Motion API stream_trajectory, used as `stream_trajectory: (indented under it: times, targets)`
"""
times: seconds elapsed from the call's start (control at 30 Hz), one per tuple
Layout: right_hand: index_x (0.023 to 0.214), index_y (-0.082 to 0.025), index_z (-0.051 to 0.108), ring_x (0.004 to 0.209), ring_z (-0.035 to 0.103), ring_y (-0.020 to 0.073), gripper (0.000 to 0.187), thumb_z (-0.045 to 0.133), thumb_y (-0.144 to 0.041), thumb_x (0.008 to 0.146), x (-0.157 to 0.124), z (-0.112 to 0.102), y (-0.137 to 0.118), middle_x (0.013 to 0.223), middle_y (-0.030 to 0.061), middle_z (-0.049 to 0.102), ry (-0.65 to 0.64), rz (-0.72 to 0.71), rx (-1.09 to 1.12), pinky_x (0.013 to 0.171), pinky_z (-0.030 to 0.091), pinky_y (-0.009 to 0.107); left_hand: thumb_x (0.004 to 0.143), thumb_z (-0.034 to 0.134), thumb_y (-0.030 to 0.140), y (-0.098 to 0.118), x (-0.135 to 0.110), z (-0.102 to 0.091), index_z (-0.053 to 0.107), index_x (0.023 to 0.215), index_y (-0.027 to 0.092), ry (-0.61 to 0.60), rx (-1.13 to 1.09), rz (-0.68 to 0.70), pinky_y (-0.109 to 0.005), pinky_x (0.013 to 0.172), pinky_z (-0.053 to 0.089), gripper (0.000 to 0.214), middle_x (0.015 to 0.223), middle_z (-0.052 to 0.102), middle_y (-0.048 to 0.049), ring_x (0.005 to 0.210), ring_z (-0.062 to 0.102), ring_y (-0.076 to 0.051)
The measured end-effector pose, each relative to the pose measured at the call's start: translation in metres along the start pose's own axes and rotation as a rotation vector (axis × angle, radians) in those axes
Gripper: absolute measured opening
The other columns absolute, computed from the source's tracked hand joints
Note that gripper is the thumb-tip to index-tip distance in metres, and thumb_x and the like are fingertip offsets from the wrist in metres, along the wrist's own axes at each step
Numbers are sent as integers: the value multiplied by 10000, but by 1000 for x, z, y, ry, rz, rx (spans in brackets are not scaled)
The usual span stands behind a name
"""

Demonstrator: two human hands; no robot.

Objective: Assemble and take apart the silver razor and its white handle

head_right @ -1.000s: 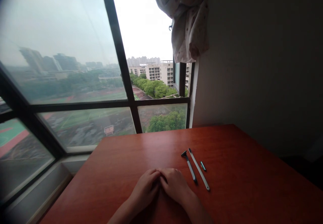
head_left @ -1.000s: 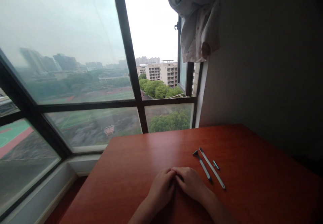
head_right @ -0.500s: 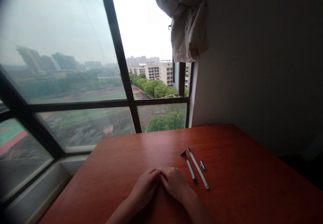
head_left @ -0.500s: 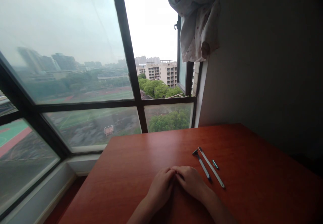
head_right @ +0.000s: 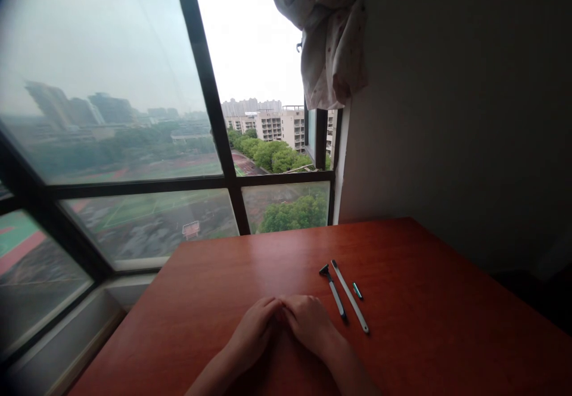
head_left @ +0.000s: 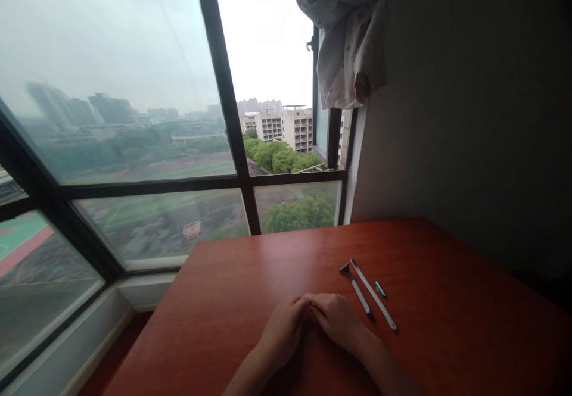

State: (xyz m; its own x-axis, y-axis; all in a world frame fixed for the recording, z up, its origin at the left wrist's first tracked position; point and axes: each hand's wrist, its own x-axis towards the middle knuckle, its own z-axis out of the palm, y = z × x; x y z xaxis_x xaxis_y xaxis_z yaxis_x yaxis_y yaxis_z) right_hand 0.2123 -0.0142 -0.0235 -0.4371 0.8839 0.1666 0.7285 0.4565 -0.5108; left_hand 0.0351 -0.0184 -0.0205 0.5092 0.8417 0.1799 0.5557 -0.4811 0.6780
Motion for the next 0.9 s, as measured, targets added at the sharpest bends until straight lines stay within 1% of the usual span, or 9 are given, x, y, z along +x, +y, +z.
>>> stream_trajectory:
  times: [0.1,0.23,0.33,0.47,0.63,0.9]
  targets:
    - [958,-227,650,899,671,187,246,407,-258,969,-1,1,1,952,45,731,10,-43,30,722,390,225,787,429,58,-3,-1,1,626,1088,208,7,-8,6,-333,902,433,390,1113,651,-73,1008,576,-224]
    - [957,-230,650,898,670,197,253,400,-267,969,-1,-2,-1,959,51,730,-4,-32,34,716,387,230,785,437,57,-2,-1,1,622,1094,203,13,-6,14,-338,905,430,389,1123,648,-74,1011,573,-226]
    - [958,-237,651,891,670,193,251,401,-255,966,-1,-5,-3,956,46,731,-11,-27,35,711,386,230,796,441,66,1,0,-1,630,1048,198,6,-16,20,-330,887,436,341,1102,656,-71,997,578,-223]
    - [946,-233,652,888,671,184,247,406,-245,963,-1,-6,-3,943,41,732,-3,-33,36,704,383,225,827,437,87,5,1,-2,618,1046,192,4,-34,36,-328,878,438,303,1098,661,-76,993,585,-224]
    - [947,-239,645,891,672,185,236,410,-251,964,-2,-6,-2,943,32,733,7,-54,30,701,380,223,808,434,60,6,1,-4,611,1056,196,-8,-48,42,-320,880,437,333,1099,662,-67,1000,586,-219]
    - [952,-242,649,889,674,182,257,395,-270,977,-1,-7,-3,948,38,734,-5,-37,45,714,388,221,796,438,54,7,0,-6,620,1064,199,-16,-69,26,-313,889,433,355,1117,662,-63,1016,581,-215]
